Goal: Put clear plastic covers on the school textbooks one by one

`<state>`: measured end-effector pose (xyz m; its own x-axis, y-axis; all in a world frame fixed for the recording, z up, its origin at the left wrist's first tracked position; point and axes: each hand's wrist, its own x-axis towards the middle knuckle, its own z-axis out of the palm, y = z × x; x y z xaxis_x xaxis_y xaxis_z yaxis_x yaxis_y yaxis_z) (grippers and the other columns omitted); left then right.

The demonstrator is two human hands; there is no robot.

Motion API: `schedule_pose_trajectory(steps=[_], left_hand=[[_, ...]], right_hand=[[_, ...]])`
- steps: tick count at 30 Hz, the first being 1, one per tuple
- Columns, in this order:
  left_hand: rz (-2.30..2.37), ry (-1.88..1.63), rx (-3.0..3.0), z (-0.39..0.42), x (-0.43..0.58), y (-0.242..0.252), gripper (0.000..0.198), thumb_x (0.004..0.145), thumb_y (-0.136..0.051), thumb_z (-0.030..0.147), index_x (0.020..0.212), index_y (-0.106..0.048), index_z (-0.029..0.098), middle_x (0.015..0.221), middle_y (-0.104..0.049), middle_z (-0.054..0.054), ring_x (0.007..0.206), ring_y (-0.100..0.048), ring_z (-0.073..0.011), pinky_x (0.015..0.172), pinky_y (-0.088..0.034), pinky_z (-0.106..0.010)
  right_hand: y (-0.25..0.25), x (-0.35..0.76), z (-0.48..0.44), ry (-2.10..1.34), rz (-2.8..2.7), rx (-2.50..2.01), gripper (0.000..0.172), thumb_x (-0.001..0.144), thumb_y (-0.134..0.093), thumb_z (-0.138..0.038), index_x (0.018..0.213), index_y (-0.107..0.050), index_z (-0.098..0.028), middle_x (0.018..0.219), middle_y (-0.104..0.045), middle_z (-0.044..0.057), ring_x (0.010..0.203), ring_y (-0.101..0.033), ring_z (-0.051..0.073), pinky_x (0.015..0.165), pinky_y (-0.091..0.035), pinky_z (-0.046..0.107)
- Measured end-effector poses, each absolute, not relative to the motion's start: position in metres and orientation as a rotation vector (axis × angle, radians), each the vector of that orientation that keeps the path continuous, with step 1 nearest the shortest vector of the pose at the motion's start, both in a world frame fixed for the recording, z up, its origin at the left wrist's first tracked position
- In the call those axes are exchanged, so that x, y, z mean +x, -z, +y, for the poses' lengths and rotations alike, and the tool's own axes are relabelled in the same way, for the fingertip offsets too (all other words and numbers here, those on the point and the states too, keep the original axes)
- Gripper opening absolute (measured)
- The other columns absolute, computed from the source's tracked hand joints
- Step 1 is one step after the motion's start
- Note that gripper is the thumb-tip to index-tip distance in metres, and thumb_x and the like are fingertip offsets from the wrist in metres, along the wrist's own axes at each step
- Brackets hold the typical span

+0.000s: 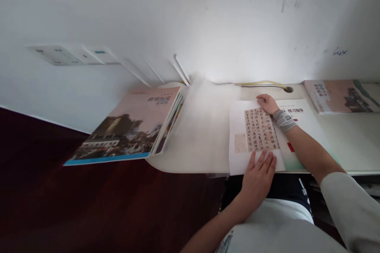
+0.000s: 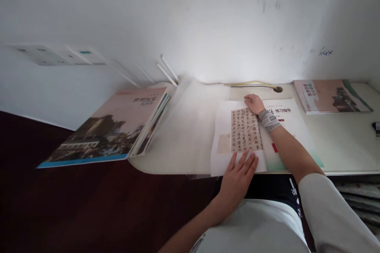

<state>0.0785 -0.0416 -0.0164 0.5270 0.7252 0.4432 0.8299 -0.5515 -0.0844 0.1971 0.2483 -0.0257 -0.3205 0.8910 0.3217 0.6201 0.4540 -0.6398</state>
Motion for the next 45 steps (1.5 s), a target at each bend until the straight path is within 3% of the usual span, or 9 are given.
schedule_pose_trajectory(steps=[9,15,18,23,29,36,39,42,45], left_hand=[[-1.397,0.542,-2.442,-0.044,0.066,0.024,0.037,0.091,-0.035,0.015,0.124,-0.052,0.015,0.134,-0.051,-0.009,0.129,-0.039,-0.0232,0.107,-0.033,-0.047],[-1.405,0.533,-2.454,-0.045,0.065,0.026,0.041,0.089,-0.035,0.009,0.127,-0.049,0.013,0.136,-0.047,-0.012,0.132,-0.035,-0.0221,0.108,-0.031,-0.046],[-1.394,0.554,-2.439,-0.044,0.061,0.025,0.039,0.089,-0.035,0.010,0.124,-0.052,0.013,0.134,-0.050,-0.011,0.130,-0.037,-0.0223,0.108,-0.032,-0.045],[-1.427,0.572,-2.405,-0.045,0.058,0.025,0.040,0.088,-0.034,0.007,0.122,-0.053,0.012,0.132,-0.052,-0.011,0.130,-0.038,-0.0232,0.108,-0.032,-0.046],[-1.351,0.565,-2.496,-0.052,0.068,0.027,0.036,0.090,-0.036,0.013,0.123,-0.051,0.013,0.133,-0.052,-0.011,0.131,-0.037,-0.0222,0.108,-0.030,-0.046],[-1.619,0.702,-2.241,-0.028,0.014,-0.001,0.046,0.090,-0.041,0.041,0.126,-0.048,0.013,0.128,-0.054,-0.016,0.124,-0.044,-0.0285,0.099,-0.039,-0.046],[-2.069,0.678,-1.851,-0.014,-0.029,-0.008,0.045,0.088,-0.045,0.037,0.120,-0.052,0.007,0.118,-0.058,-0.022,0.108,-0.055,-0.0321,0.086,-0.046,-0.046],[-2.446,0.593,-1.835,-0.008,-0.057,-0.008,0.029,0.085,-0.046,0.033,0.095,-0.062,0.011,0.099,-0.064,-0.018,0.094,-0.059,-0.0306,0.082,-0.046,-0.047],[-2.735,1.090,-1.901,-0.009,-0.065,-0.008,0.021,0.080,-0.051,0.035,0.075,-0.059,0.017,0.090,-0.066,-0.011,0.089,-0.061,-0.0259,0.085,-0.045,-0.043]], right_hand=[[0.026,0.196,0.243,-0.556,-2.106,-1.184,0.046,0.084,-0.044,-0.049,0.114,-0.059,-0.018,0.117,-0.060,0.010,0.111,-0.054,0.023,0.100,-0.040,0.041],[0.026,0.197,0.239,-0.542,-2.189,-1.148,0.061,0.083,-0.040,-0.059,0.127,-0.050,-0.018,0.133,-0.050,0.011,0.126,-0.042,0.024,0.107,-0.033,0.043],[0.030,0.194,0.239,-0.453,-2.253,-1.160,0.067,0.084,-0.039,-0.061,0.131,-0.047,-0.014,0.135,-0.048,0.013,0.132,-0.034,0.028,0.109,-0.029,0.046],[0.034,0.190,0.241,-0.328,-2.179,-1.243,0.067,0.086,-0.033,-0.059,0.131,-0.046,-0.010,0.133,-0.049,0.016,0.129,-0.038,0.028,0.109,-0.030,0.046],[0.032,0.187,0.235,-0.318,-2.264,-1.210,0.070,0.084,-0.039,-0.060,0.134,-0.043,-0.010,0.138,-0.044,0.016,0.132,-0.033,0.029,0.109,-0.029,0.044],[0.032,0.185,0.232,-0.219,-2.245,-1.279,0.065,0.087,-0.038,-0.054,0.133,-0.042,-0.008,0.137,-0.043,0.020,0.131,-0.033,0.032,0.107,-0.029,0.049],[0.029,0.181,0.228,-0.146,-2.212,-1.282,0.063,0.088,-0.038,-0.053,0.131,-0.044,-0.008,0.138,-0.041,0.021,0.132,-0.030,0.033,0.107,-0.026,0.052],[0.028,0.178,0.222,-0.168,-2.129,-1.261,0.063,0.088,-0.034,-0.056,0.128,-0.046,-0.008,0.137,-0.040,0.022,0.132,-0.030,0.033,0.107,-0.026,0.052],[0.030,0.183,0.208,-0.318,-1.959,-1.273,0.069,0.086,-0.031,-0.062,0.127,-0.046,-0.009,0.136,-0.040,0.023,0.130,-0.033,0.032,0.105,-0.031,0.051]])
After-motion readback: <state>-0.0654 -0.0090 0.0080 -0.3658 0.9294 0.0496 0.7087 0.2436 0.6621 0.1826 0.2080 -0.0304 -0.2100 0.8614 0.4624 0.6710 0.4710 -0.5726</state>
